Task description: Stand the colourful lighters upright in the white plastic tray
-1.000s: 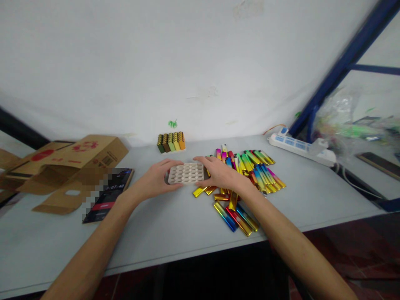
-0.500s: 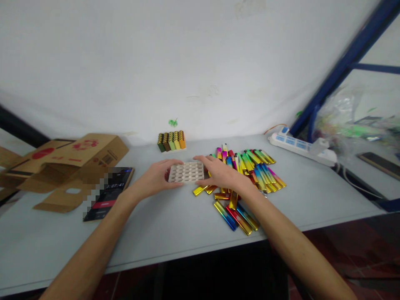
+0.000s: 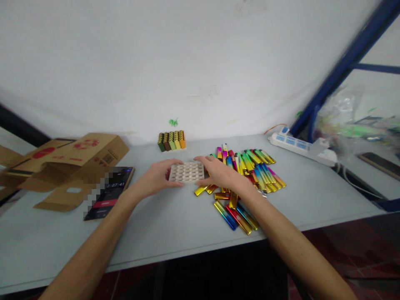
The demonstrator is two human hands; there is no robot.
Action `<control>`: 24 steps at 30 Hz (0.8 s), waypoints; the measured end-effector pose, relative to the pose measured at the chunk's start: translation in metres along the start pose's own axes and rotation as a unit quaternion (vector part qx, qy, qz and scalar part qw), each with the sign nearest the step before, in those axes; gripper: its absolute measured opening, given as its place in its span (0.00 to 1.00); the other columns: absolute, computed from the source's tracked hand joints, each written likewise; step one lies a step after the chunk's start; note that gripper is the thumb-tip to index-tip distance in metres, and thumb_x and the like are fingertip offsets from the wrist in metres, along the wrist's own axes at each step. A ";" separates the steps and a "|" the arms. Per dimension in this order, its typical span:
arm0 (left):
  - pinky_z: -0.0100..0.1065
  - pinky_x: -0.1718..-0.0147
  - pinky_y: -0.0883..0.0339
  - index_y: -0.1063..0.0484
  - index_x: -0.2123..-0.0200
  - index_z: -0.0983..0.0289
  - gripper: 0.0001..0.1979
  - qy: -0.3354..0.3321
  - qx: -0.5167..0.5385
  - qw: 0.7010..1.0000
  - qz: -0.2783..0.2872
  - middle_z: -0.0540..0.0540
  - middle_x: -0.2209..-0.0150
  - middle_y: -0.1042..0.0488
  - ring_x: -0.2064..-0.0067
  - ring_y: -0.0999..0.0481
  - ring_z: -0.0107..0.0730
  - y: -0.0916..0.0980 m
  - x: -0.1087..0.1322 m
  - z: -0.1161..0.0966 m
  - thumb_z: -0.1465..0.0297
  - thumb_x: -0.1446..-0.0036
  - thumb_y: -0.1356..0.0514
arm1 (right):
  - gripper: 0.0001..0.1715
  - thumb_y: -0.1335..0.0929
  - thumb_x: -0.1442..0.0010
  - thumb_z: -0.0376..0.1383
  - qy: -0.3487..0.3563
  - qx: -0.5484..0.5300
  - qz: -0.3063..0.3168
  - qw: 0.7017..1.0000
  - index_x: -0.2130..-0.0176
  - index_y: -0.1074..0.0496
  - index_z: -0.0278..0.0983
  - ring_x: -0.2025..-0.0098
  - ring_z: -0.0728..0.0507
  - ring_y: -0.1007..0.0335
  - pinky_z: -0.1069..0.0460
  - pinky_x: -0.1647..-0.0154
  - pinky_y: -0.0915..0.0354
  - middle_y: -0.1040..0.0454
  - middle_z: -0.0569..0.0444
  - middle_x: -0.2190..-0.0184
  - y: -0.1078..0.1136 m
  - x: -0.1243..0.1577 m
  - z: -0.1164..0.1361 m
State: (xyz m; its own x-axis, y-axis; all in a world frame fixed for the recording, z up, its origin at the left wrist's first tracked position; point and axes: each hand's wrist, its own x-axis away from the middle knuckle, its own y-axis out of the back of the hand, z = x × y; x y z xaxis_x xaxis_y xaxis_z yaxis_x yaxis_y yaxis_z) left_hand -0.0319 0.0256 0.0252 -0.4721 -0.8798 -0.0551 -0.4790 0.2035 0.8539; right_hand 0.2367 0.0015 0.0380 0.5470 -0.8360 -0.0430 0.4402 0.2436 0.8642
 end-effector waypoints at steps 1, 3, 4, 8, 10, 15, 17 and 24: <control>0.40 0.54 0.24 0.24 0.43 0.59 0.34 0.004 0.003 1.000 0.001 0.55 0.52 0.17 0.59 0.19 0.43 0.000 0.000 0.000 0.53 0.52 0.27 | 0.42 0.23 0.37 0.36 -0.003 0.004 0.001 1.000 0.32 0.39 0.34 0.43 0.33 0.30 0.42 0.45 0.33 0.28 0.36 0.43 0.000 0.000 0.001; 0.38 0.56 0.24 0.25 0.43 0.59 0.34 0.009 0.005 1.000 0.005 0.54 0.53 0.17 0.60 0.19 0.41 0.000 0.000 -0.002 0.53 0.52 0.27 | 0.41 0.23 0.38 0.36 -0.006 0.011 0.005 1.000 0.32 0.38 0.34 0.45 0.34 0.30 0.43 0.46 0.34 0.28 0.37 0.45 0.000 -0.001 0.002; 0.38 0.57 0.24 0.25 0.43 0.59 0.34 0.010 0.004 1.000 0.008 0.54 0.53 0.17 0.60 0.19 0.41 0.000 0.000 -0.003 0.53 0.51 0.27 | 0.41 0.23 0.38 0.36 -0.006 0.013 0.007 1.000 0.32 0.38 0.34 0.45 0.34 0.29 0.44 0.47 0.34 0.28 0.37 0.45 0.000 -0.001 0.003; 0.38 0.55 0.25 0.26 0.42 0.60 0.33 0.002 -0.017 1.000 0.011 0.54 0.54 0.18 0.59 0.19 0.41 0.001 0.001 -0.007 0.54 0.49 0.29 | 0.39 0.24 0.38 0.34 0.000 0.011 0.009 1.000 0.33 0.37 0.32 0.46 0.35 0.29 0.44 0.47 0.34 0.28 0.37 0.46 0.000 -0.003 0.004; 0.39 0.52 0.26 0.26 0.42 0.60 0.32 -0.008 -0.033 0.999 0.005 0.55 0.53 0.18 0.56 0.19 0.44 0.001 0.001 -0.010 0.55 0.48 0.29 | 0.39 0.24 0.40 0.33 0.010 0.016 0.003 1.000 0.34 0.37 0.32 0.46 0.34 0.30 0.44 0.48 0.33 0.28 0.37 0.47 -0.003 -0.005 0.002; 0.43 0.46 0.28 0.26 0.41 0.61 0.32 -0.040 -0.062 0.997 0.001 0.59 0.47 0.20 0.49 0.21 0.49 0.001 0.001 -0.015 0.55 0.46 0.31 | 0.42 0.24 0.42 0.37 0.053 0.042 -0.006 0.998 0.33 0.37 0.34 0.47 0.33 0.30 0.43 0.48 0.33 0.28 0.40 0.49 -0.012 -0.015 -0.010; 0.44 0.45 0.28 0.26 0.41 0.60 0.32 -0.046 -0.060 0.997 0.001 0.60 0.44 0.21 0.48 0.22 0.50 0.001 0.001 -0.014 0.54 0.46 0.32 | 0.44 0.24 0.42 0.39 0.061 0.043 -0.005 0.997 0.33 0.38 0.35 0.47 0.33 0.30 0.42 0.47 0.33 0.28 0.40 0.48 -0.015 -0.019 -0.015; 0.43 0.45 0.28 0.26 0.41 0.60 0.34 -0.040 -0.024 0.999 -0.002 0.57 0.44 0.20 0.48 0.21 0.49 0.001 0.000 -0.009 0.50 0.47 0.30 | 0.46 0.23 0.41 0.40 0.066 0.027 -0.002 0.997 0.31 0.39 0.36 0.49 0.34 0.28 0.42 0.48 0.32 0.28 0.39 0.49 -0.016 -0.025 -0.018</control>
State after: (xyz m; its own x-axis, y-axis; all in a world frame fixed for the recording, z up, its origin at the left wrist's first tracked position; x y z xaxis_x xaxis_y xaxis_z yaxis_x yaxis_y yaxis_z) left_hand -0.0258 0.0220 0.0307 -0.5284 -0.8434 -0.0971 -0.4452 0.1779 0.8776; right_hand 0.2294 0.0272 0.0162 0.6355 -0.7644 -0.1091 0.4052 0.2098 0.8898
